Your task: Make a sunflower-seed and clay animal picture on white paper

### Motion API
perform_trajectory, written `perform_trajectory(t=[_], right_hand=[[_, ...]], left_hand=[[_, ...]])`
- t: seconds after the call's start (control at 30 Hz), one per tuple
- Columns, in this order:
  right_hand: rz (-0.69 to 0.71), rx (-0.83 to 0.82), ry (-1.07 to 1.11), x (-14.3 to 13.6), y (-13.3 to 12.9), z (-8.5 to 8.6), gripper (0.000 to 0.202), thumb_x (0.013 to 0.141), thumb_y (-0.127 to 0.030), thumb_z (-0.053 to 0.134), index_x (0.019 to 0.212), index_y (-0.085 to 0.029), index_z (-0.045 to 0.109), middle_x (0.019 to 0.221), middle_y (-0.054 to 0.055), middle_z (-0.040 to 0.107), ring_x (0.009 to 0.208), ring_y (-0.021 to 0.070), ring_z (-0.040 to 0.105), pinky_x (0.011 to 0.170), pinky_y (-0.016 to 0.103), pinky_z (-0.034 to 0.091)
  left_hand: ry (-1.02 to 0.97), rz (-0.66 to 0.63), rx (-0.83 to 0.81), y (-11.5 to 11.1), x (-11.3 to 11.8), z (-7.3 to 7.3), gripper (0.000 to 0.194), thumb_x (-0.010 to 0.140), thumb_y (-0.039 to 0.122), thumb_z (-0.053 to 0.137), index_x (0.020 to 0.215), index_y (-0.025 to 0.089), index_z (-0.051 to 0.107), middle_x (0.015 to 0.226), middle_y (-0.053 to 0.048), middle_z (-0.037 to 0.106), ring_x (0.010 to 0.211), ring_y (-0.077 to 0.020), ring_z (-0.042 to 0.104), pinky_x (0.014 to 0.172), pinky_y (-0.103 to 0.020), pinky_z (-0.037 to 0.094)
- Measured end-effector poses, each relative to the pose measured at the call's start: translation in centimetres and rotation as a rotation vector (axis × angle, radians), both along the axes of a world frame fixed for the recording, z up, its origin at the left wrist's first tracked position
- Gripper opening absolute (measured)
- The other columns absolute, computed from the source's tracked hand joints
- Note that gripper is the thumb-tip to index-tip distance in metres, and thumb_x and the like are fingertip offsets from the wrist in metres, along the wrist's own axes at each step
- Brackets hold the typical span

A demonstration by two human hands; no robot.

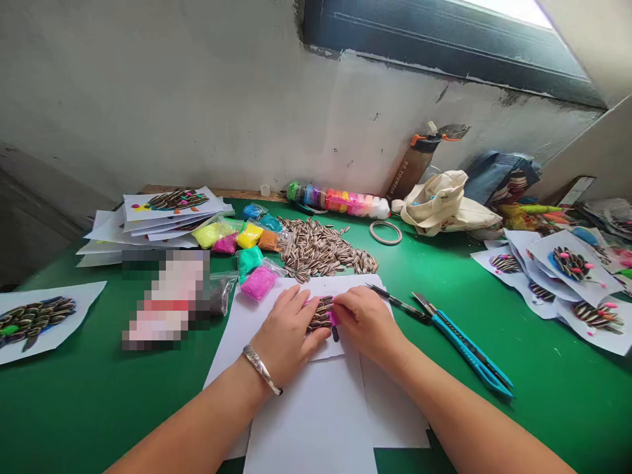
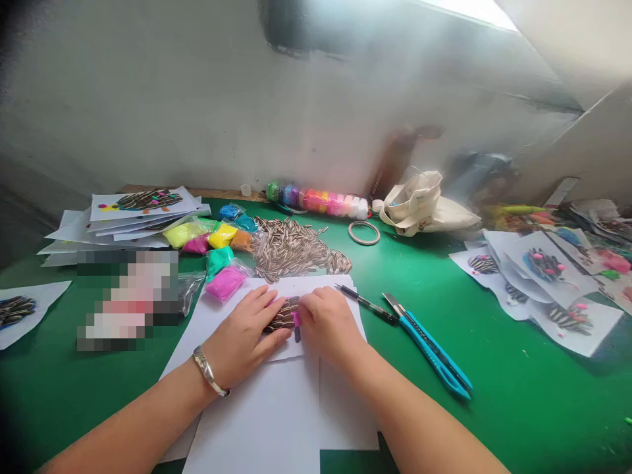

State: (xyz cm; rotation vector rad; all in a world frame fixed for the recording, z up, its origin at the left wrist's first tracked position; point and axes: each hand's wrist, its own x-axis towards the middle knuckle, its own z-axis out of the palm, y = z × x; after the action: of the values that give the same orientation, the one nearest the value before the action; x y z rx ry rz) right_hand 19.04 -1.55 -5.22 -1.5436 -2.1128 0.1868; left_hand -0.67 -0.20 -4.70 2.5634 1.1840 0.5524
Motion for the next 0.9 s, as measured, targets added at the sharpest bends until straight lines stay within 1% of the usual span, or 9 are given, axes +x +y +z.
perform_trajectory(t=[0.13,0.27,0.37,0.47,0.6,0.7,0.77,0.83,0.9], right_hand=[[-0.074,-0.008,0.005,1.3,1.7,1.1,0.020,0.090,-0.014,0.052,0.084,-0.019,0.070,0.079,0.005,0.065,0.078,0.0177,0.055,0.071,0.027,0.037],[-0.114,-0.046,-0.131,2.1,4.3,2.0,0.022,0.089,-0.013,0.051,0.087,-0.020,0.072,0.086,0.006,0.068,0.084,0.0187,0.056,0.073,0.027,0.036],[-0.146,-0.069,-0.249,2.0,5.9,1.9,0.024,0.090,-0.015,0.050,0.083,-0.021,0.072,0.086,0.006,0.068,0.084,0.0190,0.056,0.073,0.028,0.035],[-0.166,-0.079,-0.282,1.6,6.9,1.4,0.023,0.090,-0.017,0.051,0.081,-0.021,0.072,0.086,0.006,0.067,0.084,0.0197,0.055,0.073,0.029,0.034],[-0.163,-0.079,-0.292,1.3,7.3,0.6,0.021,0.090,-0.017,0.050,0.081,-0.021,0.069,0.086,0.007,0.067,0.085,0.0203,0.054,0.074,0.029,0.034],[-0.164,-0.064,-0.303,1.2,7.2,0.5,0.019,0.091,-0.015,0.048,0.084,-0.018,0.066,0.090,0.009,0.066,0.084,0.0212,0.053,0.073,0.030,0.033],[-0.166,-0.049,-0.311,1.3,6.8,0.8,0.019,0.092,-0.014,0.045,0.087,-0.017,0.064,0.091,0.010,0.065,0.084,0.0218,0.052,0.073,0.031,0.034],[-0.179,-0.027,-0.279,1.4,5.9,1.6,0.021,0.093,-0.014,0.042,0.088,-0.016,0.062,0.089,0.010,0.065,0.083,0.0213,0.052,0.074,0.031,0.034],[-0.192,-0.013,-0.141,1.6,4.5,2.6,0.022,0.095,-0.016,0.040,0.085,-0.017,0.060,0.083,0.007,0.063,0.078,0.0193,0.052,0.071,0.030,0.035]], left_hand=[[-0.020,0.001,-0.011,0.1,0.0,0.0,0.047,0.090,0.037,0.060,0.128,0.011,0.060,0.128,-0.017,0.061,0.128,-0.0385,0.046,0.105,-0.056,0.044],[-0.034,-0.002,-0.008,0.1,-0.1,-0.2,0.048,0.090,0.037,0.059,0.130,0.010,0.058,0.129,-0.017,0.061,0.129,-0.0387,0.046,0.106,-0.058,0.043],[-0.030,-0.005,-0.006,0.1,-0.1,-0.2,0.048,0.091,0.037,0.059,0.130,0.010,0.058,0.130,-0.018,0.060,0.128,-0.0390,0.046,0.105,-0.058,0.043],[-0.029,-0.003,0.004,0.1,-0.1,0.0,0.047,0.091,0.037,0.060,0.129,0.011,0.059,0.128,-0.018,0.061,0.127,-0.0393,0.047,0.105,-0.058,0.043],[-0.035,0.003,0.006,0.1,-0.1,0.0,0.046,0.090,0.037,0.061,0.129,0.013,0.060,0.127,-0.016,0.061,0.128,-0.0387,0.047,0.105,-0.057,0.044],[-0.029,0.008,-0.005,0.1,-0.1,-0.2,0.046,0.090,0.038,0.061,0.129,0.013,0.059,0.130,-0.017,0.060,0.129,-0.0389,0.046,0.105,-0.057,0.043],[-0.026,0.016,-0.011,0.1,-0.1,-0.4,0.047,0.090,0.039,0.060,0.130,0.012,0.059,0.132,-0.017,0.059,0.130,-0.0391,0.045,0.106,-0.058,0.043],[-0.032,0.023,-0.015,0.1,-0.1,-0.4,0.048,0.090,0.039,0.060,0.130,0.012,0.059,0.132,-0.017,0.060,0.130,-0.0388,0.045,0.106,-0.058,0.042],[-0.043,0.017,-0.019,0.1,-0.1,-0.4,0.047,0.090,0.039,0.060,0.129,0.012,0.059,0.130,-0.017,0.060,0.130,-0.0381,0.046,0.106,-0.058,0.043]])
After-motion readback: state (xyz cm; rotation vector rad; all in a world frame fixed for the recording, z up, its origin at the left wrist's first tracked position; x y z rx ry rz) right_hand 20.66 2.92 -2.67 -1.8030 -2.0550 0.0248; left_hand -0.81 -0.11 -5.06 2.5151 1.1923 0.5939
